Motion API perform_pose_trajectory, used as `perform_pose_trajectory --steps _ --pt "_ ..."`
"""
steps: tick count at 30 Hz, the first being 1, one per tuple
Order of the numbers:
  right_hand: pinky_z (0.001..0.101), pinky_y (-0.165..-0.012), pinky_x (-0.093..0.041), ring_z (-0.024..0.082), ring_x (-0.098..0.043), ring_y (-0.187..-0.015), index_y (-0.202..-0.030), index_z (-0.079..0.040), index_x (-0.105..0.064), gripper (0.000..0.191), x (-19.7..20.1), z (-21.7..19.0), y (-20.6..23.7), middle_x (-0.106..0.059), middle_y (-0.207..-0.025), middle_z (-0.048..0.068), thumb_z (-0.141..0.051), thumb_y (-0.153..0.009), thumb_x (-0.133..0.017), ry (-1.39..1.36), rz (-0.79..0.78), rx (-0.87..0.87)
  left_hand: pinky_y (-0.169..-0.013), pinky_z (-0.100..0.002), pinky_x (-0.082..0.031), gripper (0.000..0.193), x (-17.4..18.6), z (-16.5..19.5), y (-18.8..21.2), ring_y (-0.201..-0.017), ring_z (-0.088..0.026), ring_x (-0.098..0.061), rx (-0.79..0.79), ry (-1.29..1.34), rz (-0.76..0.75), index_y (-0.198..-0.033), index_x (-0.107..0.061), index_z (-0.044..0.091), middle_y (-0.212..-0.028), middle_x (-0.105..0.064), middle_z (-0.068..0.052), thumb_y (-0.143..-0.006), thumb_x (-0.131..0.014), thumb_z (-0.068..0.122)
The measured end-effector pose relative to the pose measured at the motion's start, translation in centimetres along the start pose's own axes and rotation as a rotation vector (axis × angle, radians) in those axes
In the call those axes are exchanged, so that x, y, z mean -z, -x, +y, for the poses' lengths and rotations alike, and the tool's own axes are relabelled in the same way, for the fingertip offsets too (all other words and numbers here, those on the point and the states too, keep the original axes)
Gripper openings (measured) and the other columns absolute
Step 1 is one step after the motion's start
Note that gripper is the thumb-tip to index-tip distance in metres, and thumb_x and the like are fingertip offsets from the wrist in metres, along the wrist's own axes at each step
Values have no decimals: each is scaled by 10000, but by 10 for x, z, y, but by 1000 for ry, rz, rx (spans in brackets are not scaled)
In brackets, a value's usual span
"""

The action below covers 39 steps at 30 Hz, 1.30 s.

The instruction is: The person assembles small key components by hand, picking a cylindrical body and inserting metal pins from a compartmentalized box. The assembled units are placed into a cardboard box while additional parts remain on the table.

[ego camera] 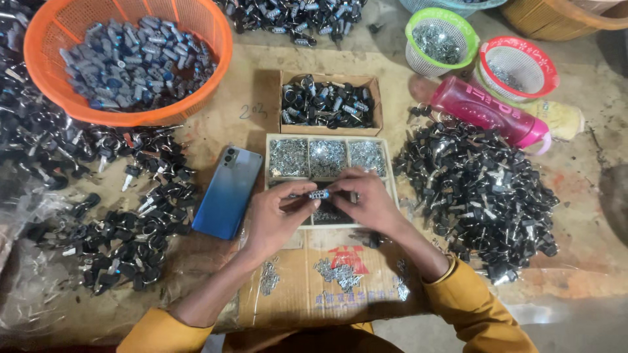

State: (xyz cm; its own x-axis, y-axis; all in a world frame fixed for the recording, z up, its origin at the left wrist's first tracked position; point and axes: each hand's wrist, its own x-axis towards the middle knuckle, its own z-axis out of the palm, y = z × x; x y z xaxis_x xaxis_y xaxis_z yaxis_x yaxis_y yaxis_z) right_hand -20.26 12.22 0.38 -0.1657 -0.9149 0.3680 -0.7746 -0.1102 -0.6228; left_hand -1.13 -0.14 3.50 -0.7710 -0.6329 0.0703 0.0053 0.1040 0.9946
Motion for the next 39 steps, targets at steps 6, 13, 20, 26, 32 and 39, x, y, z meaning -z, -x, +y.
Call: perform_pose_trajectory --steps 6,13,20,26,32,39 --pt "252 -651 -445 100 -559 -763 -950 -43 -752 101 -7 -1 8 -691 -934 41 -11 -874 -810 -420 200 -282 -855 -255 -651 267 0 -9 1 -939 -125 -782 31 -57 -3 -1095 -768 26 -1046 -803 -90 -841 -822 86" --pt "265 -741 -531 126 -612 -879 -1074 28 -748 143 -12 -16 9 -644 -1102 86 41 -982 -639 -993 33 -461 -815 -256 -660 239 -4 -16 2 -900 -141 -793 -35 31 -1 -1057 -769 -3 -1000 -816 -122 -834 -826 62" --pt "280 -830 -549 140 -632 -973 -1102 44 -732 157 -13 -17 10 -628 -1154 77 60 -984 -629 -909 35 -435 -800 -257 -660 228 -4 -18 3 -872 -141 -792 -50 8 -10 -1041 -775 -12 -975 -813 -122 -826 -831 38" --pt "287 -865 -559 144 -634 -1040 -1106 36 -734 156 -15 -17 13 -607 -1185 67 48 -994 -626 -950 53 -428 -803 -255 -677 209 -4 -22 1 -874 -135 -798 -85 1 -32 -1029 -780 6 -964 -812 -106 -834 -828 62" --pt "256 -883 -555 152 -643 -1079 -1142 -5 -742 190 -5 -21 11 -631 -1175 78 41 -974 -664 -466 6 -247 -773 -260 -667 206 -5 -26 3 -849 -139 -798 -96 -24 -3 -1003 -787 5 -952 -814 -111 -821 -850 76" --pt "251 -797 -586 164 -690 -983 -1105 -35 -768 242 -2 -15 14 -678 -1124 84 73 -888 -752 -272 74 -44 -770 -262 -667 205 -5 -31 5 -851 -142 -799 -83 3 4 -1005 -784 1 -952 -815 -124 -825 -845 78"
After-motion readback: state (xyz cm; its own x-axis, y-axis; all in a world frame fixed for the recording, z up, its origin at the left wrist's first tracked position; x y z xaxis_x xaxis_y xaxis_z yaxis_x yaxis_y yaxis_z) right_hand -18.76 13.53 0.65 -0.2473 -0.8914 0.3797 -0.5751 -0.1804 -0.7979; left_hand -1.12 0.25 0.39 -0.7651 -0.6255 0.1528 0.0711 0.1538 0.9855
